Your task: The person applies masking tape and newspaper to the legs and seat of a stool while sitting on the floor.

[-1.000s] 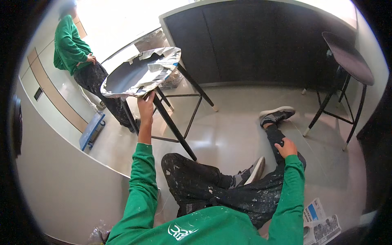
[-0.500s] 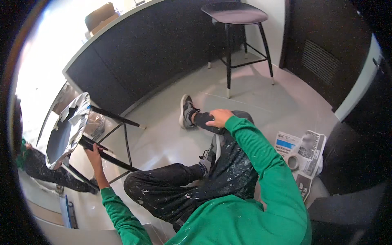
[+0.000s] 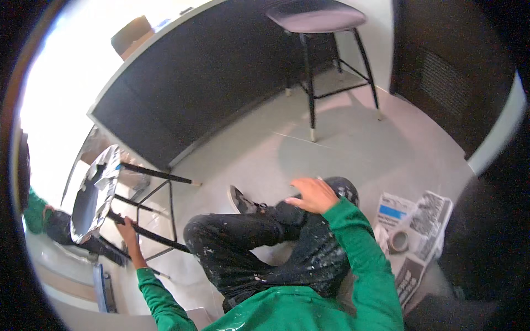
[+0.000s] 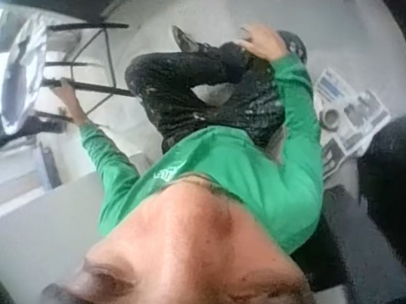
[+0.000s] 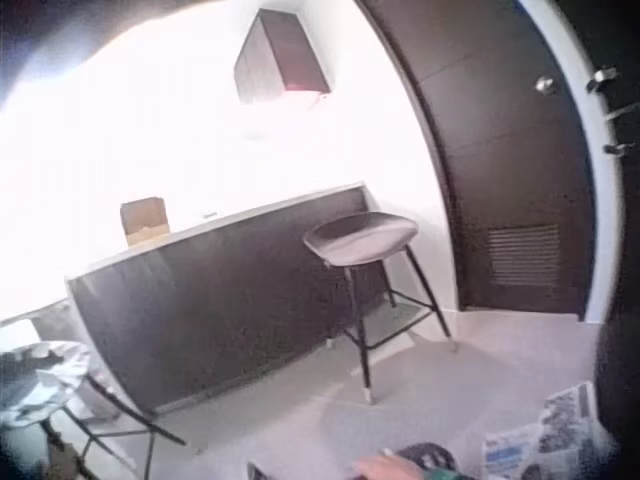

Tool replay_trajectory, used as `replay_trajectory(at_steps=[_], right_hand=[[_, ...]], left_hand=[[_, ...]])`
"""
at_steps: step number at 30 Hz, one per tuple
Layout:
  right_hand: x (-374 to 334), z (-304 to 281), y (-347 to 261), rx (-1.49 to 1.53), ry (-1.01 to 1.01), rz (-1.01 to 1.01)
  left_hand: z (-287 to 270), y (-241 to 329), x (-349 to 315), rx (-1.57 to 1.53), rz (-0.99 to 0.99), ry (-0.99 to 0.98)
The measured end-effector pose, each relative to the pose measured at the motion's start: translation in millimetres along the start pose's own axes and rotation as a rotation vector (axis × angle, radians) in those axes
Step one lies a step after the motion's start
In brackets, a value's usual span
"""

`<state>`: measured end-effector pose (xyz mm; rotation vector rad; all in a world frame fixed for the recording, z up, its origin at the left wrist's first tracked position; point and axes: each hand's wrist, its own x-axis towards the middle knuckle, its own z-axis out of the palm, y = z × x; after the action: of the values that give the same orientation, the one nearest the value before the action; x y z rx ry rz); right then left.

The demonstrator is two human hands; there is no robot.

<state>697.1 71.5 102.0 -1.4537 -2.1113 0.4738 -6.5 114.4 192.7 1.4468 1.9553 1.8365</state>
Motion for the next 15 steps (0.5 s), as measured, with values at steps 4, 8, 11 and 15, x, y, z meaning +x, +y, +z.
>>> replay_trajectory(at_steps=[4,8,11,15], right_hand=[[-8.4,16.4,15.1,0.045,0.104,0.011],[-12.0,16.0,59.3,-0.178,0.054,0.18],[-5.0,28.7,78.4,-0.127,0.116,0.143],[-1.1,25.3,52.6,-0.096,0.027,0.17]], left_hand=[[2.0,21.8,-19.1,0.275,0.036,0.154],[49.8,31.4,-68.4,0.372,0.07,0.213],[77.7,40.6,-137.9,0.034,0.168,0.437],[90.9,60.0,-216.3,0.22,0.175,0.286]])
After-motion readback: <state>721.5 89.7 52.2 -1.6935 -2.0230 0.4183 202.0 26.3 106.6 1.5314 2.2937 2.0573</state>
